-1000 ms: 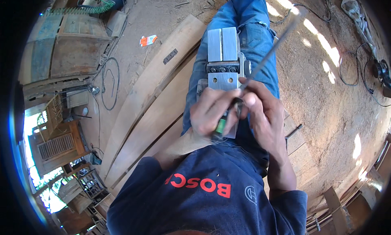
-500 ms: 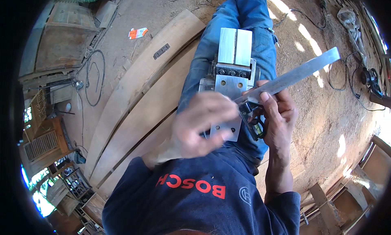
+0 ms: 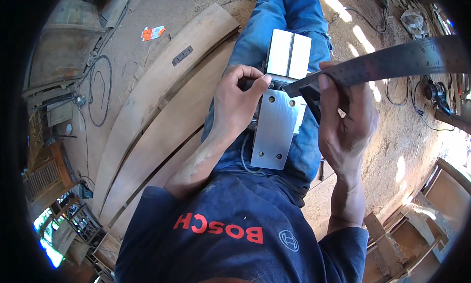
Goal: Adjusting the blade depth of a manual hand planer and checking it with a combination square.
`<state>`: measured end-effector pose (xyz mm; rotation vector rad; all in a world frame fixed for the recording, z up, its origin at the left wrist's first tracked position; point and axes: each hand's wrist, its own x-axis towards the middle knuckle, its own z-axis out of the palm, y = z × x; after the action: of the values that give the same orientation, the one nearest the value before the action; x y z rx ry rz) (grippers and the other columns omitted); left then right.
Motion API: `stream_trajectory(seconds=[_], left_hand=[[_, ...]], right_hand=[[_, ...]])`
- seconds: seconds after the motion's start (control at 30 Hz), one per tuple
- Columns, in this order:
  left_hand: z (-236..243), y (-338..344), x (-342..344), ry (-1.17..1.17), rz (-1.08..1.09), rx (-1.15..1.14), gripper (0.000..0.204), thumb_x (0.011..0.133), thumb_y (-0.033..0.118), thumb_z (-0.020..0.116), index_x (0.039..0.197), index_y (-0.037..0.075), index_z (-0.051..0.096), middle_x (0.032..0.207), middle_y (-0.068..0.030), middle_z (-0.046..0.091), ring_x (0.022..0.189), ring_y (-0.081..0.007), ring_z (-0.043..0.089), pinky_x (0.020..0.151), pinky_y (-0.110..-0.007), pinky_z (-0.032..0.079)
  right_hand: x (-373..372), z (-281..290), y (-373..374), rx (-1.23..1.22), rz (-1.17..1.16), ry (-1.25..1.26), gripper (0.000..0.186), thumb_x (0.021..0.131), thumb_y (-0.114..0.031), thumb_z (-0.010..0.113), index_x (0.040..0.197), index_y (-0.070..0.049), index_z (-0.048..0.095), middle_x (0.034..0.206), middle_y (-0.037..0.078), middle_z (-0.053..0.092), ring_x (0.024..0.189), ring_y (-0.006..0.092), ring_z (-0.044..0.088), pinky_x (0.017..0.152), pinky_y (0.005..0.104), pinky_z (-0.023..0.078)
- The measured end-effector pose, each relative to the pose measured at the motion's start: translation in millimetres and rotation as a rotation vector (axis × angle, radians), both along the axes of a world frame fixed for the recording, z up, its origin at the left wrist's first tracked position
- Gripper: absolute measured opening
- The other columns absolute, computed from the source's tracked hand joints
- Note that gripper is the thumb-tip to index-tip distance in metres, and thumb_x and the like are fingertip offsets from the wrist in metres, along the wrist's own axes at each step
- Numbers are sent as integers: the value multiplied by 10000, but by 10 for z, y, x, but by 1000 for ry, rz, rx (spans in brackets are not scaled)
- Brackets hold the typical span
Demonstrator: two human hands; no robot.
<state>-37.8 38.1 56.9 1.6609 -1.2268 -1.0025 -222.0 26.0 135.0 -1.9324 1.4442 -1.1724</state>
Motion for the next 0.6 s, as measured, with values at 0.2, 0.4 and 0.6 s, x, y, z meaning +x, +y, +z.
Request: stream_trajectory(seconds=[0.2,0.4,0.6], left_hand=[[-102,-22,7,148,29,76,171,915,177,773,935,14,725,804,-46,641,710,-121,563,669,-248,454],[-84,-8,-10,159,21,97,212,937,225,756,905,29,682,878,-87,596,751,-185,557,683,-319,470],[-103,-54,-15,187,30,81,167,908,179,736,884,27,672,834,-79,587,713,-179,537,667,-315,457]], right_hand=[[89,-70,-94,-103,85,70,207,994,33,652,1197,1,672,901,98,739,662,146,666,615,269,562],[177,-48,-47,-29,80,165,220,985,38,655,1202,-1,672,907,103,738,650,147,665,588,257,555],[199,-119,-63,-167,69,164,235,975,39,664,1207,-1,672,884,101,730,625,142,652,563,260,547]])
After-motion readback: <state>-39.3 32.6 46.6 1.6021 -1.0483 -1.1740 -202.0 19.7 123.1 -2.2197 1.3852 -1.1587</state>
